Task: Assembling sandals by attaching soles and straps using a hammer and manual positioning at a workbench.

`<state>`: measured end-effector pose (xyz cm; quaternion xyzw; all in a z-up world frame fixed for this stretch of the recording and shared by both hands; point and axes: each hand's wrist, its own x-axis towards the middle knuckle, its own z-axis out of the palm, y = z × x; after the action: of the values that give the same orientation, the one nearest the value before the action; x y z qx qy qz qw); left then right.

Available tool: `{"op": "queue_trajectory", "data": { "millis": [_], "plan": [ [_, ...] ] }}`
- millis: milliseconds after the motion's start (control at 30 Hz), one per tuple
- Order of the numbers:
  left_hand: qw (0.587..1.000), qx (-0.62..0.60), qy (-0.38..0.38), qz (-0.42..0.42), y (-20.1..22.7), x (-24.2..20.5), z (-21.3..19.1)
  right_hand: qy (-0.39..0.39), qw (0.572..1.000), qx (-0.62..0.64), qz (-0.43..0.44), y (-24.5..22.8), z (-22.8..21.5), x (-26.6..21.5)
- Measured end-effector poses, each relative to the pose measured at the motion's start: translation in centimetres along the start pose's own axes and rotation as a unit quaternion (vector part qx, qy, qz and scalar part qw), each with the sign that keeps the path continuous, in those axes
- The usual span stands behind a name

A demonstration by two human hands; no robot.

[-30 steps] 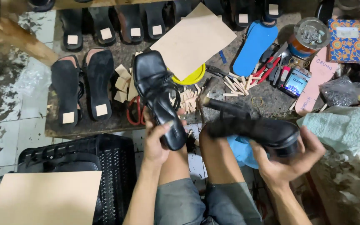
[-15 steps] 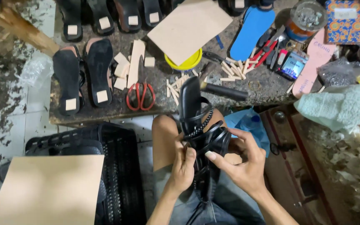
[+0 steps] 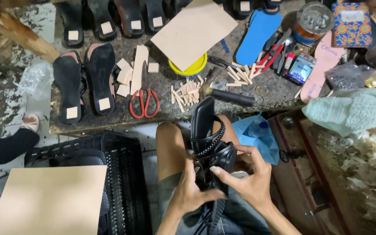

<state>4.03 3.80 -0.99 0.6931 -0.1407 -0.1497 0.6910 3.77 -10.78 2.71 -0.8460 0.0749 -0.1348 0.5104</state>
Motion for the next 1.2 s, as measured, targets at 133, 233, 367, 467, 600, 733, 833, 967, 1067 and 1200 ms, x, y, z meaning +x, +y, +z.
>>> {"op": "queue_trajectory", "data": {
  "millis": [133, 233, 367, 467, 600, 733, 833, 967, 1067, 1200],
  "plan": [
    [0.989, 0.075, 0.086, -0.097, 2.2, 0.8, 0.2, -0.013, 0.999, -0.046, 0.014, -0.1, -0.3, 0.2],
    [0.992, 0.001, 0.118, -0.052, 4.1, 2.2, -0.3, -0.062, 0.996, 0.032, -0.052, 0.9, -0.8, 1.1],
    [0.985, -0.102, 0.129, -0.046, 7.5, 4.6, -1.6, -0.218, 0.963, 0.155, -0.015, -2.5, -1.9, 3.9],
    [0.97, -0.197, 0.142, -0.034, 9.3, 6.8, -1.6, -0.182, 0.939, 0.291, -0.008, -2.8, -1.6, 5.5],
    [0.988, -0.073, 0.127, -0.057, 16.2, 10.0, -2.6, -0.145, 0.952, 0.257, -0.085, -6.2, -2.8, 9.9],
    [0.986, -0.144, 0.058, 0.066, 19.6, 14.3, -4.1, -0.11, 0.953, 0.265, -0.098, -11.0, -4.5, 15.0],
    [0.954, -0.27, -0.04, 0.122, 23.0, 17.4, -6.2, -0.07, 0.947, 0.305, -0.073, -16.1, -5.6, 18.8],
    [0.942, -0.196, -0.005, 0.272, 26.9, 20.3, -7.9, -0.015, 0.932, 0.352, -0.092, -21.1, -6.5, 26.0],
    [0.916, 0.013, 0.109, 0.385, 29.8, 20.3, -6.9, -0.019, 0.936, 0.351, -0.037, -25.5, -6.9, 30.6],
    [0.828, 0.204, 0.162, 0.497, 28.8, 25.8, -8.6, -0.026, 0.945, 0.321, -0.053, -27.3, -6.4, 37.2]
  ]
}}
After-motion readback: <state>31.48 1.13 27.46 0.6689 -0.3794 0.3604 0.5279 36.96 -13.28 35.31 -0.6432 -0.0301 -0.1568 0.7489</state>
